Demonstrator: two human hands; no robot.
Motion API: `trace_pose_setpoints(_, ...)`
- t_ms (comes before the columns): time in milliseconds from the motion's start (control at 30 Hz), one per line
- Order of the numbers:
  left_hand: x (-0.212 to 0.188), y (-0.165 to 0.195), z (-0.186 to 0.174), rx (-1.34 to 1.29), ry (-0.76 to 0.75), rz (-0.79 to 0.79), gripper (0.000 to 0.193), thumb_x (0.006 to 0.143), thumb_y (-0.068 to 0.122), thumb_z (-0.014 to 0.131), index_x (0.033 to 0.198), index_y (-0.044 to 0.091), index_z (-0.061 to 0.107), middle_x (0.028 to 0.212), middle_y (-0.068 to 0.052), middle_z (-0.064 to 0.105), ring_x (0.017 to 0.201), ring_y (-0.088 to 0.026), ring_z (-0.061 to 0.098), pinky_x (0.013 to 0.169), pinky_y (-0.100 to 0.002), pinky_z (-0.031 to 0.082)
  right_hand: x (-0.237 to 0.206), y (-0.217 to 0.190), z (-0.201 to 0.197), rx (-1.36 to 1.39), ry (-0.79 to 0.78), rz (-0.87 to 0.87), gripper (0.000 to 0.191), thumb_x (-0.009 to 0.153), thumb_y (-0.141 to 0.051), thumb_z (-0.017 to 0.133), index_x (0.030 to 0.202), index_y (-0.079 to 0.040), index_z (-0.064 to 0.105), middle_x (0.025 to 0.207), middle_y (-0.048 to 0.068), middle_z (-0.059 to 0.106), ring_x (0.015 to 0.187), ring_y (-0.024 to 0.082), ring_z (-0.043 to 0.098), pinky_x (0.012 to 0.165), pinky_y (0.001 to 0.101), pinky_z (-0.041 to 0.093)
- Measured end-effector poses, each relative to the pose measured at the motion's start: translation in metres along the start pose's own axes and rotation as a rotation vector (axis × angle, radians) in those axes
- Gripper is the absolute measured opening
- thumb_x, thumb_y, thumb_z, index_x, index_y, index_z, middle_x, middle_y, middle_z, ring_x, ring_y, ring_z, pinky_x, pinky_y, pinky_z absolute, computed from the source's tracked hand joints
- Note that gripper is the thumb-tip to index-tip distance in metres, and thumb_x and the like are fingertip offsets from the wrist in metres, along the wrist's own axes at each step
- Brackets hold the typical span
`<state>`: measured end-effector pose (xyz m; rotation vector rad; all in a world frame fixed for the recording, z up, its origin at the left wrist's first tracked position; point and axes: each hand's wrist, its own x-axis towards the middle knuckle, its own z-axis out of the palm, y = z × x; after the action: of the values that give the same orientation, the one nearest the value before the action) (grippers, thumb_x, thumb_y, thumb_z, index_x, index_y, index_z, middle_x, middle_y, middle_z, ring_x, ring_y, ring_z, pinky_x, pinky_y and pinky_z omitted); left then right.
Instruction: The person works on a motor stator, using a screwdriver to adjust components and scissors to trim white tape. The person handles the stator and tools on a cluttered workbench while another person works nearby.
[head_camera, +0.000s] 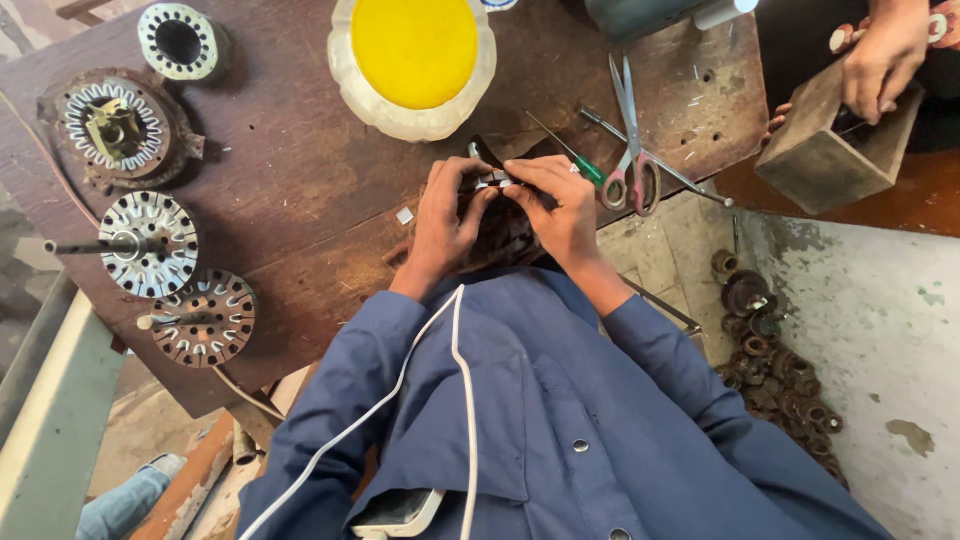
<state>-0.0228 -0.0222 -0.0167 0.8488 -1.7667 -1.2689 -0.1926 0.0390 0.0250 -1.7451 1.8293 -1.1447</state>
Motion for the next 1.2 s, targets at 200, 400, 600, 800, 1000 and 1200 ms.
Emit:
trace_pose_setpoints(200,-0.001,-0.006,0.000,-0.053,0.007,0.009,0.030,0.093,0.001,0.074,0.120,0.004,0.061,0.112,-0.010,0.066,0.104,-0.030,0.060,0.093,-0.038,0.050,-0.002,-0.003,0.004,0.017,0.029,0.004,0.029,0.087,-0.001,0.083,0.115,-0.001,0.075,0.112,0.013,0.075,0.103,0.027,0.070,0.090,0.0335,0.056)
trace_pose_setpoints(400,0.002,-0.007,-0.002,-0.075,-0.005,0.018,0.033,0.090,-0.001,0.074,0.120,0.004,0.061,0.115,-0.011,0.066,0.109,-0.031,0.060,0.096,-0.038,0.050,0.000,-0.005,0.008,0.004,0.054,0.022,0.028,0.088,-0.002,0.083,0.114,-0.001,0.076,0.112,0.012,0.076,0.101,0.026,0.069,0.088,0.0331,0.056)
trace_pose_setpoints(600,0.001,-0.006,-0.001,-0.033,0.003,0.023,0.036,0.089,-0.003,0.076,0.121,0.003,0.060,0.117,-0.012,0.066,0.110,-0.032,0.060,0.097,-0.039,0.050,-0.002,-0.007,0.011,-0.020,0.085,0.027,0.024,0.090,-0.002,0.082,0.113,-0.002,0.076,0.112,0.011,0.076,0.097,0.025,0.067,0.085,0.0335,0.055)
trace_pose_setpoints(800,0.007,-0.004,-0.001,0.001,0.002,0.057,0.035,0.088,-0.002,0.076,0.119,0.003,0.061,0.117,-0.013,0.066,0.108,-0.034,0.061,0.095,-0.040,0.051,-0.001,-0.005,0.014,-0.029,0.106,0.043,0.024,0.090,-0.002,0.081,0.113,-0.002,0.075,0.113,0.010,0.076,0.097,0.026,0.067,0.086,0.0340,0.055)
trace_pose_setpoints(1000,0.009,-0.002,-0.002,0.039,-0.003,0.062,0.034,0.087,-0.002,0.076,0.118,0.003,0.062,0.116,-0.014,0.066,0.107,-0.035,0.061,0.095,-0.041,0.051,0.003,-0.005,0.015,0.009,0.106,0.072,0.019,0.091,-0.001,0.081,0.109,-0.002,0.074,0.109,0.011,0.075,0.098,0.025,0.069,0.088,0.0355,0.053)
trace_pose_setpoints(1200,0.009,0.006,0.002,0.083,-0.017,0.072,0.034,0.089,0.000,0.076,0.120,0.003,0.061,0.115,-0.014,0.066,0.106,-0.036,0.063,0.092,-0.041,0.052,0.001,-0.009,0.000,-0.050,0.115,-0.034,0.023,0.088,0.001,0.081,0.110,-0.001,0.072,0.109,0.013,0.074,0.101,0.028,0.068,0.089,0.0360,0.055)
